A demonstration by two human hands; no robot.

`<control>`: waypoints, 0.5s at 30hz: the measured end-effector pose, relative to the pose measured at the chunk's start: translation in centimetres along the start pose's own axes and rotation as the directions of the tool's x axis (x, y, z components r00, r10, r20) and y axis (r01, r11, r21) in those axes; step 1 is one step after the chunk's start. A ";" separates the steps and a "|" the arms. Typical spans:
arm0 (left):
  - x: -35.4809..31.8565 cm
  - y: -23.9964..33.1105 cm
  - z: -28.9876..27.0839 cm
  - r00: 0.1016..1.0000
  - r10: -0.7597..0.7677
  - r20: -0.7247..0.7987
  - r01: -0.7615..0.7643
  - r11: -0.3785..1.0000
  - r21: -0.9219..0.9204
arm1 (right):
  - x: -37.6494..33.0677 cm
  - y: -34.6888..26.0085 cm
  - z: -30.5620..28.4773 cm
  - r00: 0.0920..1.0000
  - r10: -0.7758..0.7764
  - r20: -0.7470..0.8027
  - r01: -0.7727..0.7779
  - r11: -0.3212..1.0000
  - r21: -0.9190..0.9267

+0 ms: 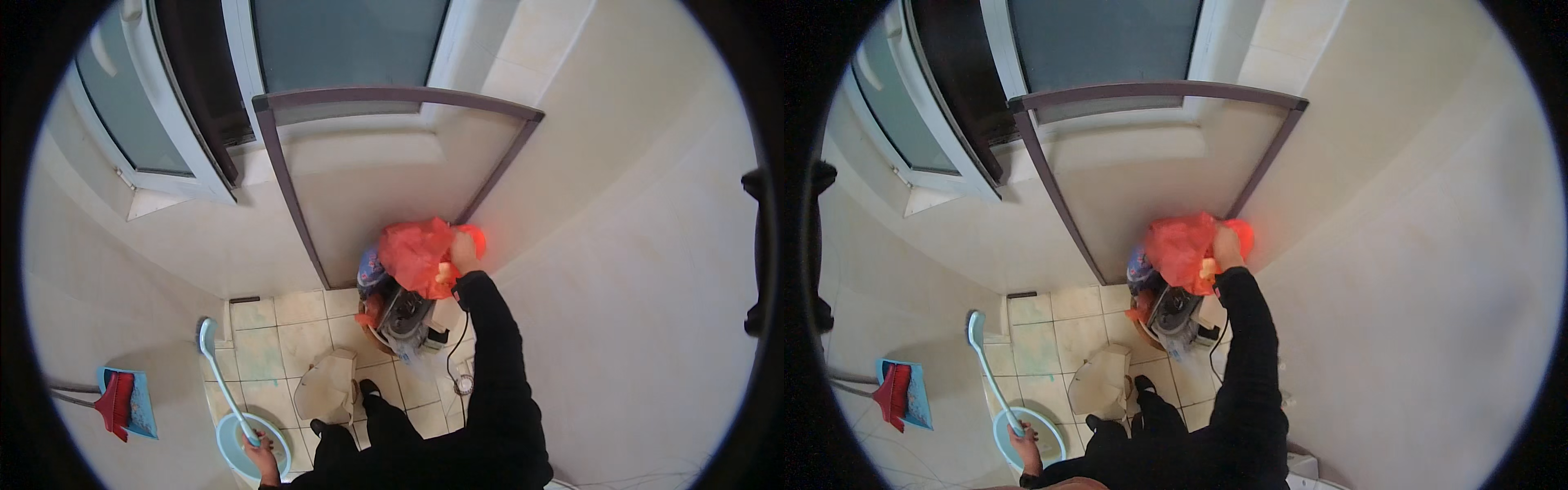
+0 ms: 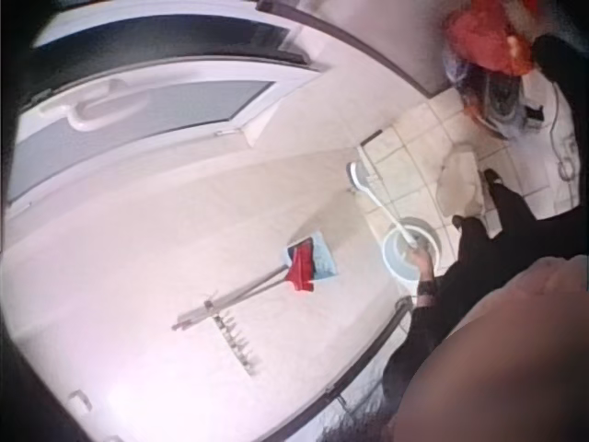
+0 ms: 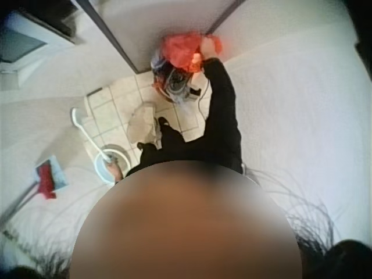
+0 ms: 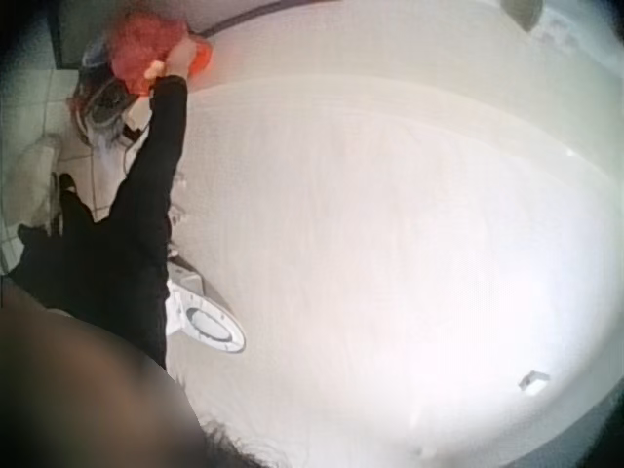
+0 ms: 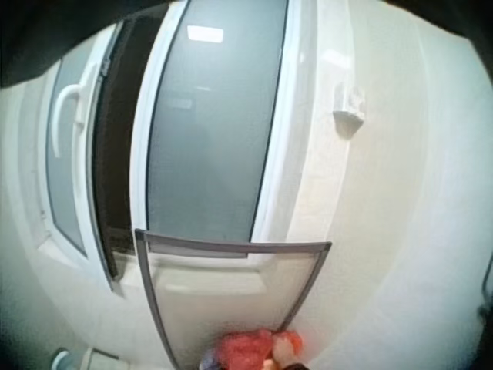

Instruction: The person kneels on a tiled bathroom floor, pours a teal cleaning liquid from a bottle onto the tiles, and scrubs the area with a long-handled brush. The person moves the brush back and forth over the treated tiles while a basin of water sits nearby.

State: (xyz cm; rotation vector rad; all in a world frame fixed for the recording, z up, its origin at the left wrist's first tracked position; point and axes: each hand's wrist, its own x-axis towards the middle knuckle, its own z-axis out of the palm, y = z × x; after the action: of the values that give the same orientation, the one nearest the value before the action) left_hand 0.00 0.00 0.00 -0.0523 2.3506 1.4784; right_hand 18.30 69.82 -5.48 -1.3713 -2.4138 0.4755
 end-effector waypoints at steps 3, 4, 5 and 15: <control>-0.3 -0.2 -0.2 0.999 -0.015 -0.033 0.018 0.998 0.063 | 0.2 1.4 6.6 0.997 0.079 -0.021 -0.079 0.997 -0.015; -0.5 0.1 -1.1 0.998 -0.031 -0.050 0.034 0.997 0.064 | 0.3 1.7 8.0 0.992 0.088 0.085 -0.086 0.996 -0.025; -1.3 0.1 -0.8 0.997 -0.060 -0.056 0.062 0.997 0.051 | 0.4 2.0 9.0 0.999 0.019 -0.036 -0.020 0.999 -0.033; -1.1 3.3 2.1 0.995 -0.098 -0.021 0.098 0.995 -0.007 | -1.7 0.3 1.8 0.928 -0.085 0.363 0.203 0.932 -0.299</control>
State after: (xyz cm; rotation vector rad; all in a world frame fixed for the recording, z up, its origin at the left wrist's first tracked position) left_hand 0.89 3.20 2.37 -0.1829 2.3250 1.4443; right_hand 18.61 68.29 -7.41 -1.3058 -2.9734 0.2973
